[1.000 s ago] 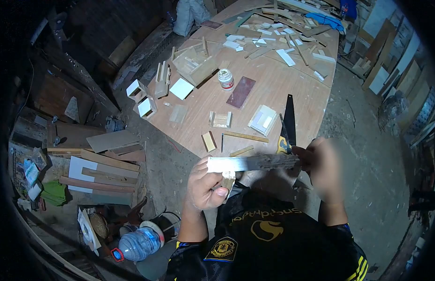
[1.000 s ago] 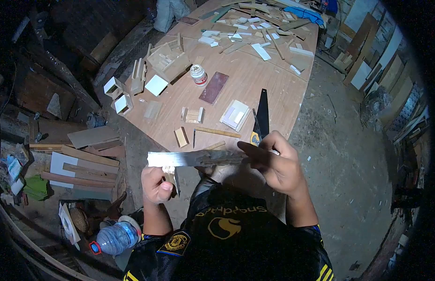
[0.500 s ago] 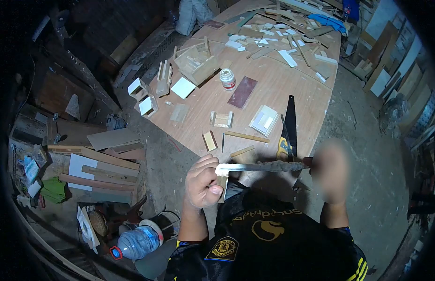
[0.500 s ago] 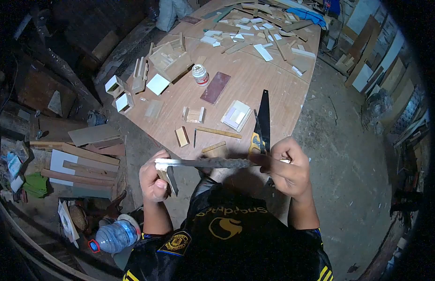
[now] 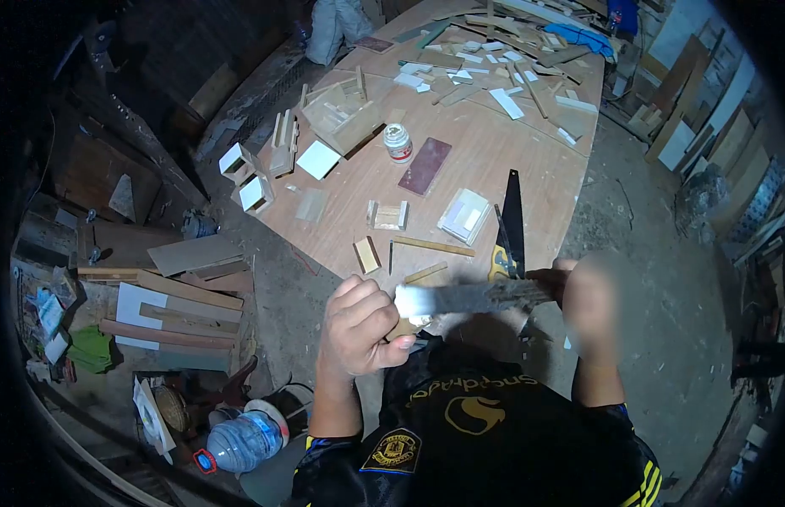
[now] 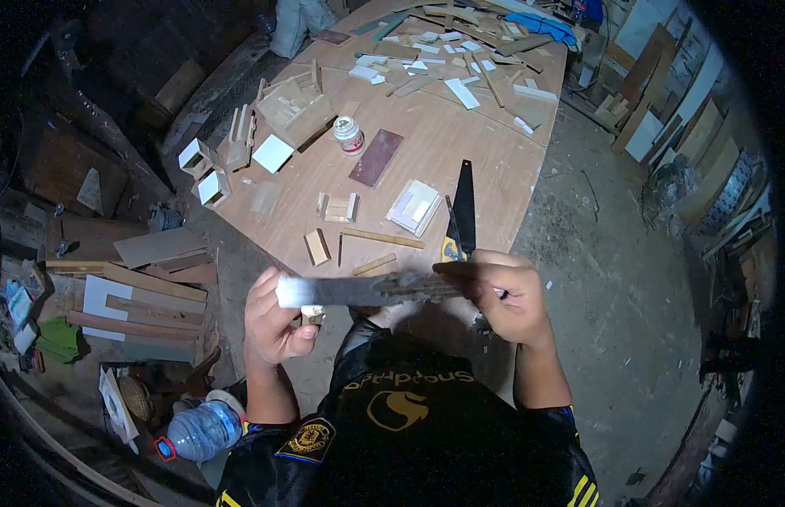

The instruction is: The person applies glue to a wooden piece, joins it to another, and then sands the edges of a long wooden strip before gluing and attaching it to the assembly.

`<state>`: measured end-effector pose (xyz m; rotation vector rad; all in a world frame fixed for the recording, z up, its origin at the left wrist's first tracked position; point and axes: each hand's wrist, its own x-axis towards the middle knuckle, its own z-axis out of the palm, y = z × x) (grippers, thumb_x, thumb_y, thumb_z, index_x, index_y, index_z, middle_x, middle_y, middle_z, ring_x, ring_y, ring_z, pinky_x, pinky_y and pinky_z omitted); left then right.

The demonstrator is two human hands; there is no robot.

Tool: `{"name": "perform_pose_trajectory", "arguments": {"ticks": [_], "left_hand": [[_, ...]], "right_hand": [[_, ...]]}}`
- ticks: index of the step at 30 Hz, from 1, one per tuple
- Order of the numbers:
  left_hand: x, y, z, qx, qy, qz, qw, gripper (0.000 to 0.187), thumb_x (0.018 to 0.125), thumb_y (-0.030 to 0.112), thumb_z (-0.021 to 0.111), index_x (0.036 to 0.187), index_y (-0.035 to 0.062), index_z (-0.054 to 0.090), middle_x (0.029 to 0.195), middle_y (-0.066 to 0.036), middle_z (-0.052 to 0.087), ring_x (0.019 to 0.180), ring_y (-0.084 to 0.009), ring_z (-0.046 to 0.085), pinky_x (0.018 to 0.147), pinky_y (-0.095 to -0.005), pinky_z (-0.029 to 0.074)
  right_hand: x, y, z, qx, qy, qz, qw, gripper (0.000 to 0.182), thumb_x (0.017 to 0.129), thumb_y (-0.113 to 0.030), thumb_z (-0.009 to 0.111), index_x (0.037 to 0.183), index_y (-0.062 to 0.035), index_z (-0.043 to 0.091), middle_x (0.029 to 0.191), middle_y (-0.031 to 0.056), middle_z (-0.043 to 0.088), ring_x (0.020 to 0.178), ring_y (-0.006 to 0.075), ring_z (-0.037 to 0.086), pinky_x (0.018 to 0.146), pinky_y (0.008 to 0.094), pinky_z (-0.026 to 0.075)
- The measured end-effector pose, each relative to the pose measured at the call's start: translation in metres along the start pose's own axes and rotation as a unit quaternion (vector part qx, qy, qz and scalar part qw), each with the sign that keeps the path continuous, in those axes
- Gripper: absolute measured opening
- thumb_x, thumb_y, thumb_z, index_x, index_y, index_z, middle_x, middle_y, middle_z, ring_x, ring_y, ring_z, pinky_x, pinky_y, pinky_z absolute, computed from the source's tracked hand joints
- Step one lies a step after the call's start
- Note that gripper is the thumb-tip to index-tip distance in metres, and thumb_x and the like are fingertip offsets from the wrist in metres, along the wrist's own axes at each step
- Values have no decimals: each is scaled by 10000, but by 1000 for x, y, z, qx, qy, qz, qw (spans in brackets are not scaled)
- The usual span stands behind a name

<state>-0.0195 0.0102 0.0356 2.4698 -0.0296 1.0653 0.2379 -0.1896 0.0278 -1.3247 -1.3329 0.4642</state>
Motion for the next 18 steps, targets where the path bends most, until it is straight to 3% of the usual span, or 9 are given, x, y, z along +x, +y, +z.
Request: {"name": "perform_pose_trajectory", "arguments": {"ticks": [8,15,18], "left_hand": [[-5,0,1,-49,17,-11,999,317,831,300,685,710,36,556,616,-58,469,524,-223,432,523,-356,309],[-5,-1,1,-53,27,-8,998,315,845,302,676,734,29,564,623,-58,483,531,-225,442,527,-356,315],[-7,-1,2,-50,24,-11,998,320,846,307,679,737,28,567,627,-58,491,537,-226,449,529,-358,321]], "right_hand": [[3,4,0,25,-42,-18,999,239,874,-85,572,676,49,567,607,86,455,522,173,446,489,325,314],[4,12,-5,31,-22,18,999,273,875,-81,564,633,29,503,614,85,458,524,174,444,507,324,320],[3,12,-6,69,-67,-4,995,270,877,-75,557,636,29,493,618,85,455,523,173,435,510,320,318]]}}
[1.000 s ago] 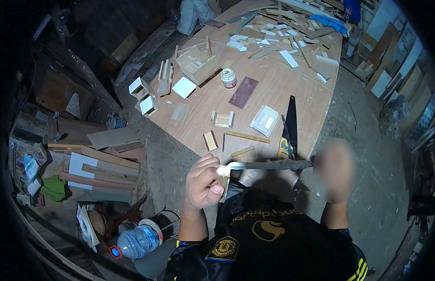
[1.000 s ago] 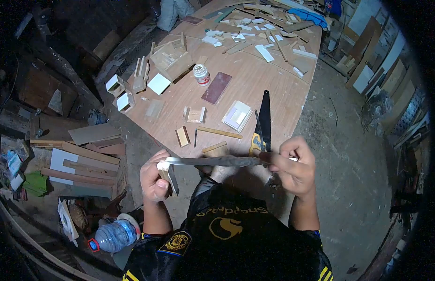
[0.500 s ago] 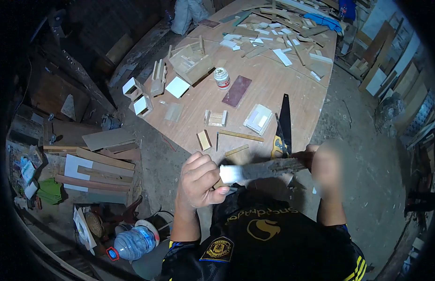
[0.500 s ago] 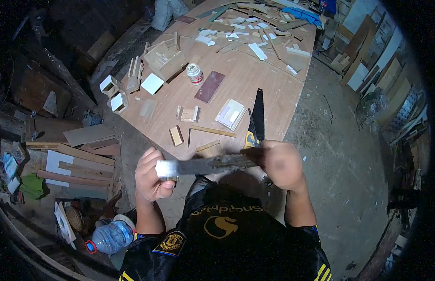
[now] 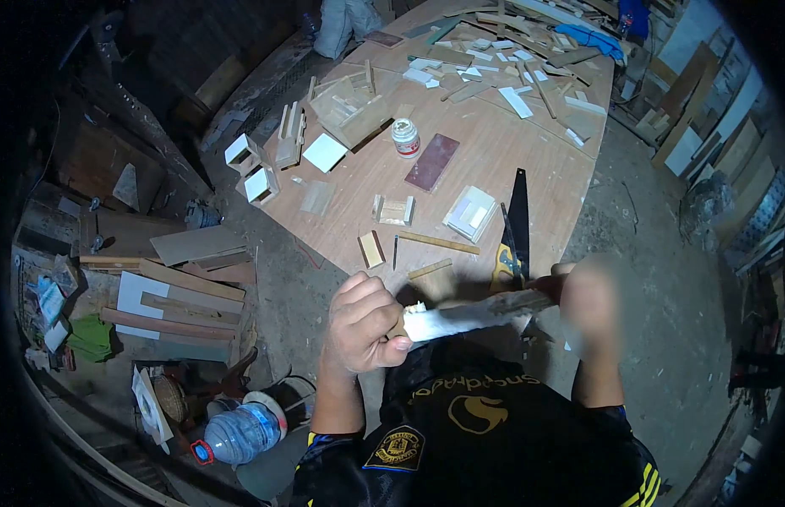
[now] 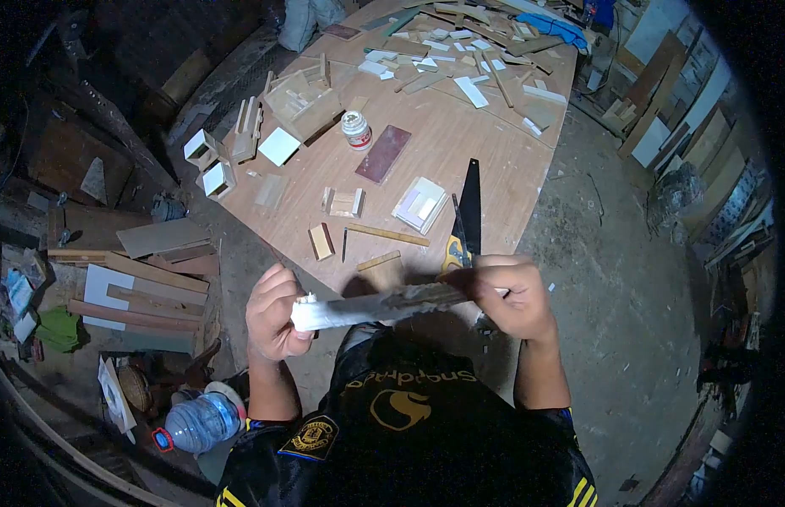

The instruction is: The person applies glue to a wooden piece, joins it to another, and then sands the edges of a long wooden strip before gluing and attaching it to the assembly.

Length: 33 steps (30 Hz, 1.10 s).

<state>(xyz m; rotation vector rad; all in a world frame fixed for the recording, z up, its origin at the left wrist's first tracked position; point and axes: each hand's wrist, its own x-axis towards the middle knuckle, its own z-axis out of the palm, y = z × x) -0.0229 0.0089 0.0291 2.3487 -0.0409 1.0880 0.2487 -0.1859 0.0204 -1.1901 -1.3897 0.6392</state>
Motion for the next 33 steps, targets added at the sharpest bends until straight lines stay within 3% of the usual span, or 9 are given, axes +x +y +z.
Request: {"name": "perform_pose_trajectory", "arguments": {"ticks": [5,9,11,12,14,26,33], "left_hand": [[1,-1,1,2,1,1,1000,328,847,316,681,743,26,569,635,-60,500,545,-228,456,532,-362,326],[-2,-3,2,-5,1,-3,1000,327,848,316,673,741,27,563,641,-63,499,547,-232,453,534,-364,328],[-2,-3,2,-12,0,-6,1000,328,849,317,670,740,28,562,643,-64,498,548,-234,452,535,-364,329],[-2,-3,2,-15,2,-4,1000,331,850,319,668,740,27,560,645,-65,497,547,-235,450,536,-365,330],[-2,-4,2,-18,5,-1,1000,334,851,322,666,740,26,559,647,-67,495,547,-237,448,537,-366,330],[0,-2,6,-46,5,-3,999,316,859,302,649,745,22,559,645,-76,498,543,-242,448,539,-368,336],[-1,-5,10,-60,5,0,998,330,863,311,650,752,14,557,650,-82,509,548,-244,454,543,-369,340]], "right_hand": [[8,-8,5,-76,42,31,996,262,879,-75,550,647,43,517,614,91,463,537,176,466,515,320,344],[5,-4,-1,-49,10,9,999,230,873,-63,537,671,47,551,618,98,478,540,183,485,517,317,355],[7,-6,3,-34,13,-1,999,370,931,-203,559,685,74,569,578,89,426,500,181,419,488,334,315],[7,-5,4,-34,14,-1,999,370,931,-203,559,685,74,569,578,89,426,500,181,419,488,334,315],[8,-3,6,-50,43,8,998,241,875,-74,542,664,43,543,608,93,456,520,180,462,504,321,337],[9,-5,-5,-47,-13,-32,998,254,858,-94,579,649,46,548,594,79,448,495,171,449,476,323,312],[12,-10,-4,-76,33,2,997,292,886,-113,579,641,41,546,594,71,442,506,155,438,486,313,312]]}}
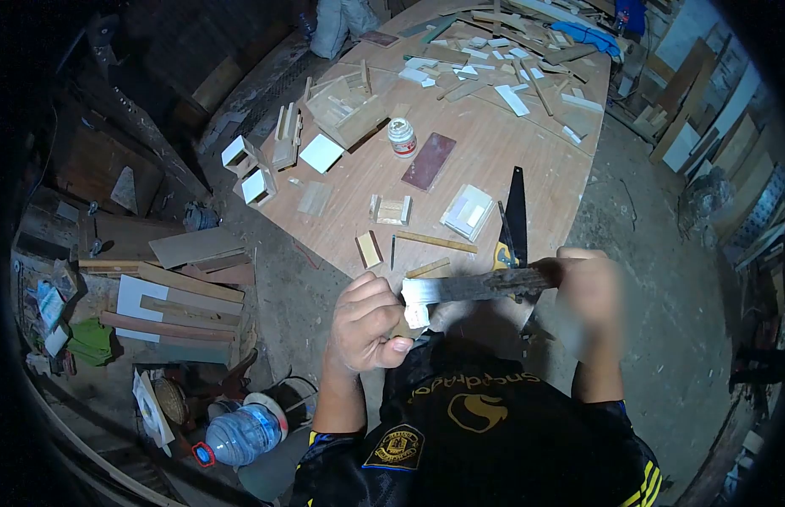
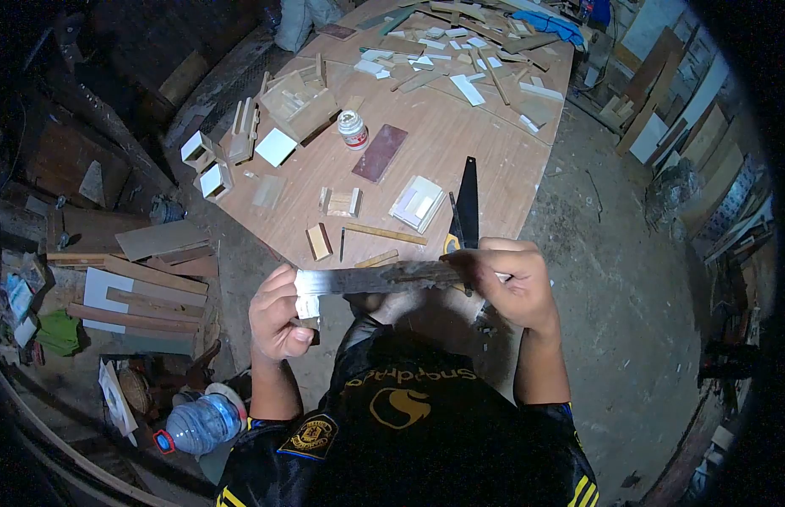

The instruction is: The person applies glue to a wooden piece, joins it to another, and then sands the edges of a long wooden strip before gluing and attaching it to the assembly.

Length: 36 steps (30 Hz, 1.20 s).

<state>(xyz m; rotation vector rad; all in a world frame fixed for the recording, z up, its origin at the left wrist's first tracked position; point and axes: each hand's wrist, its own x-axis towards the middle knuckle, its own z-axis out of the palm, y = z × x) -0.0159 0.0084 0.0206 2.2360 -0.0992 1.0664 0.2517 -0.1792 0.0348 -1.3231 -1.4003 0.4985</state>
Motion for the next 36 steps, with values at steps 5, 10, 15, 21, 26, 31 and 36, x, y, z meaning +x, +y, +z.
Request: {"name": "perform_pose_trajectory", "arguments": {"ticks": [5,10,15,21,26,31,36], "left_hand": [[-1,1,-1,-11,-3,-7,1000,342,862,316,651,734,16,546,647,-85,505,549,-244,453,544,-368,339],[-2,-1,0,-7,-4,-5,1000,347,854,317,658,729,11,552,641,-90,493,550,-251,452,544,-374,335],[0,-1,1,-24,17,-3,1000,337,854,311,653,743,9,555,640,-89,489,554,-256,450,548,-378,335],[-2,-2,2,-37,35,-13,999,338,857,316,648,757,6,556,643,-89,490,560,-260,454,550,-381,334],[-3,-3,3,-51,35,-23,998,338,863,311,641,746,9,545,640,-89,483,555,-261,444,548,-382,324],[-2,-2,1,-74,32,-37,996,352,878,313,630,723,16,524,621,-80,463,544,-249,429,541,-377,308],[-8,-3,-2,-75,47,-41,995,352,879,315,628,720,17,529,617,-77,460,540,-247,429,533,-374,304]], "right_hand": [[-5,12,-6,27,-31,-24,999,198,865,-63,555,729,60,631,607,73,472,514,147,457,491,310,325],[-1,4,4,11,-7,-11,1000,188,836,-44,555,862,71,701,629,68,520,545,128,507,504,289,360],[2,-1,4,-31,31,10,999,205,845,-35,575,957,61,717,647,60,560,557,119,540,513,264,389],[-9,-4,15,63,80,13,995,247,921,-168,616,892,71,670,707,116,650,542,153,617,512,266,472],[-11,-1,16,17,68,-85,994,99,864,-23,629,910,42,689,832,154,690,631,212,676,566,292,515],[-7,2,13,-45,27,-175,983,89,803,-31,703,887,-2,709,858,157,699,690,242,690,593,319,521],[-12,-1,8,-36,22,-146,988,45,741,-55,730,765,-20,716,828,158,701,702,278,701,642,347,520]]}}
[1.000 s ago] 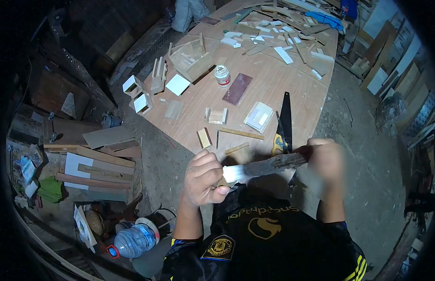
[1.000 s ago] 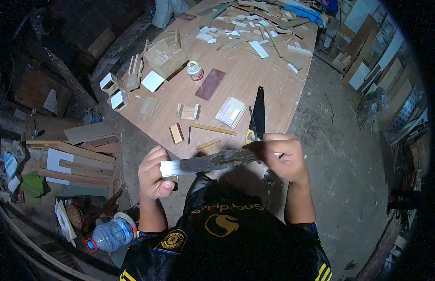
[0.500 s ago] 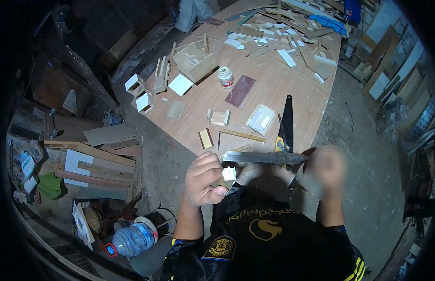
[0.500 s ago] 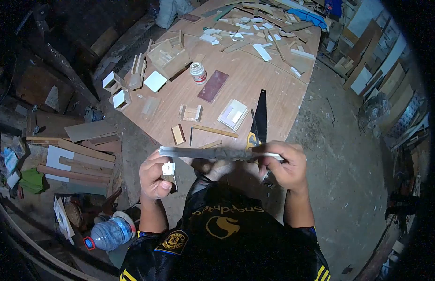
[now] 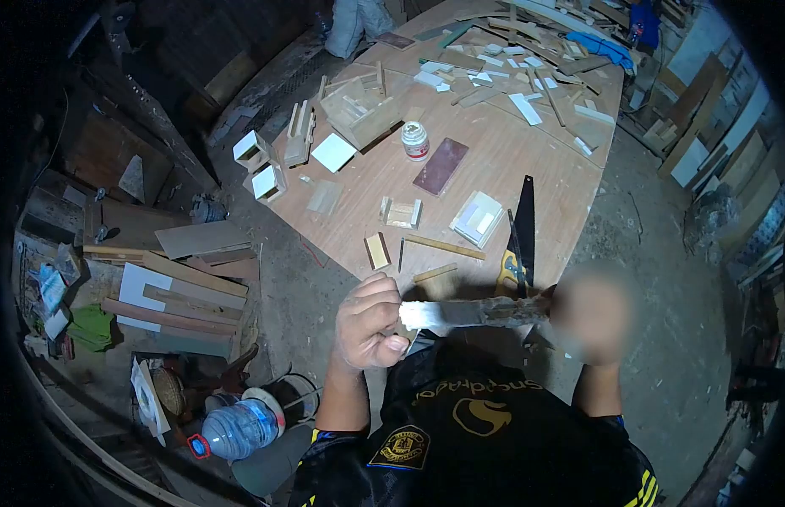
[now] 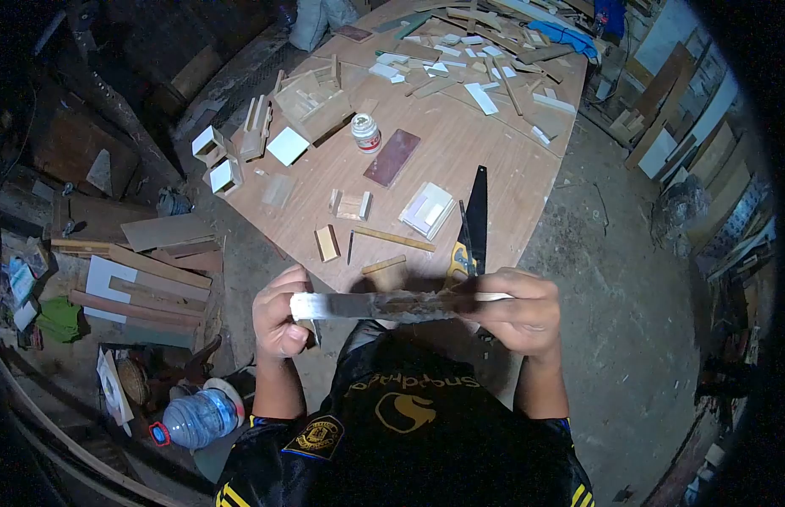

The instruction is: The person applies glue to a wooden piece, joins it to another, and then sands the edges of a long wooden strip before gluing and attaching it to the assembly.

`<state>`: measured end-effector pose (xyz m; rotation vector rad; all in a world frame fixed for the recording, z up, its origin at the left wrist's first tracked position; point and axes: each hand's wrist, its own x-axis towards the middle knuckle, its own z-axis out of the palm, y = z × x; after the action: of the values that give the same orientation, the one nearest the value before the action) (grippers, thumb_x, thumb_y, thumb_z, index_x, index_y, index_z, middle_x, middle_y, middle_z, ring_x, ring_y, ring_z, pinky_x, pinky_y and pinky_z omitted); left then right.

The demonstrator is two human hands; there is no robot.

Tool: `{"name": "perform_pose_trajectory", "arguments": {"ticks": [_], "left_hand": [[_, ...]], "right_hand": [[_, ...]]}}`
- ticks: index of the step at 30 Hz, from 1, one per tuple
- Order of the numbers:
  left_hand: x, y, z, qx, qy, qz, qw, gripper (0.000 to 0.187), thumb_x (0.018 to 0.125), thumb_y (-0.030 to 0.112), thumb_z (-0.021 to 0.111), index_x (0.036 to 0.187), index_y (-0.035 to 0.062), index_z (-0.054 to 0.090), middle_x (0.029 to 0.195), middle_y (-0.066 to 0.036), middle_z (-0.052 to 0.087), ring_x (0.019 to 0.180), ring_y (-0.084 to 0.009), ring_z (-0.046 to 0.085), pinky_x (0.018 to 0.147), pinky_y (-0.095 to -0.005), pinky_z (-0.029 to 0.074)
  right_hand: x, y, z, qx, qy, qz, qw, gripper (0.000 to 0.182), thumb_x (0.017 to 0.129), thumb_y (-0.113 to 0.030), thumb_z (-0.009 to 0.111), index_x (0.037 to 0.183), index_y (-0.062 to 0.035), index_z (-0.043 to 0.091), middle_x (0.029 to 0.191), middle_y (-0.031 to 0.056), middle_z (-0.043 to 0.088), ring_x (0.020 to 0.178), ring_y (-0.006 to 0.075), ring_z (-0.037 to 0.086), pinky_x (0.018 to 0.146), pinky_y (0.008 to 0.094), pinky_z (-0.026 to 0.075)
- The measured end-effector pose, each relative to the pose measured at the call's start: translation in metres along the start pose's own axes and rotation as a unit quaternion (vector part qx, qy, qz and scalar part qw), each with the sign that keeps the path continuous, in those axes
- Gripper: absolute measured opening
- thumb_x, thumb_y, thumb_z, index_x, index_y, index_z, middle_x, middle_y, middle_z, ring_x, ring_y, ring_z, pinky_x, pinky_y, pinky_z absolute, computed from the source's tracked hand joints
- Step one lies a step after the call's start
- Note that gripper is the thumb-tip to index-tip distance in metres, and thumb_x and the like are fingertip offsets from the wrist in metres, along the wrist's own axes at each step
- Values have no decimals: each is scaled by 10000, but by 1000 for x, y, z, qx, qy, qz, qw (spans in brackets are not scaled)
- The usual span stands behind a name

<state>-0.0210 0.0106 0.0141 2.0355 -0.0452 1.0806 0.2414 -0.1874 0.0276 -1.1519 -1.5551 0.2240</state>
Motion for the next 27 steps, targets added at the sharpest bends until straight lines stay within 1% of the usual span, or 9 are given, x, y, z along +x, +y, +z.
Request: {"name": "perform_pose_trajectory", "arguments": {"ticks": [6,9,14,19,21,22,24,25,27], "left_hand": [[3,3,2,0,-11,9,1000,371,874,332,632,710,18,524,621,-80,466,536,-251,428,531,-377,304],[2,2,2,-1,-23,14,1000,362,864,328,635,717,13,532,628,-82,473,537,-252,429,531,-379,309],[0,3,2,-14,10,17,1000,345,851,309,636,708,15,525,629,-84,475,540,-253,426,530,-377,306],[-2,2,-1,-5,-27,4,1000,350,847,301,639,696,13,509,622,-85,474,542,-258,428,533,-377,310],[-1,3,0,-10,-25,5,1000,352,847,302,640,693,14,507,620,-85,471,541,-257,427,533,-378,310],[0,4,1,-12,-22,5,1000,354,846,303,641,690,15,505,619,-85,468,540,-256,426,533,-379,311],[1,3,4,-15,-6,12,1000,359,853,306,637,683,20,499,614,-84,460,537,-254,422,531,-378,305],[0,2,4,-18,9,17,1000,365,859,308,633,676,25,493,610,-82,452,533,-253,418,529,-377,299],[1,4,1,-16,-3,6,1000,368,863,311,631,676,25,496,611,-81,451,531,-254,419,529,-377,301]], "right_hand": [[5,-2,-4,14,51,6,999,65,761,5,720,825,-8,726,867,161,703,720,256,688,620,335,516],[6,1,-1,14,7,-12,1000,53,761,12,710,812,1,719,873,164,702,727,251,685,620,338,511],[6,7,1,8,12,2,1000,61,755,21,697,809,1,719,881,168,702,718,246,680,616,332,503],[7,6,3,44,26,-5,999,67,752,20,684,807,11,722,896,169,703,708,248,675,609,324,499],[14,2,3,6,-51,-3,999,42,750,15,683,774,14,717,897,174,702,709,254,678,606,317,501],[14,0,5,5,-50,-3,999,42,750,15,683,774,14,717,897,174,702,709,254,678,606,317,501],[15,-2,9,-50,22,36,998,69,661,16,644,706,30,695,850,188,697,718,266,690,633,335,509],[13,0,8,-49,21,36,998,69,661,16,644,706,30,695,850,188,697,718,266,690,633,335,509],[8,5,5,31,27,1,999,105,748,40,652,814,20,732,905,191,700,728,273,690,632,325,517]]}}
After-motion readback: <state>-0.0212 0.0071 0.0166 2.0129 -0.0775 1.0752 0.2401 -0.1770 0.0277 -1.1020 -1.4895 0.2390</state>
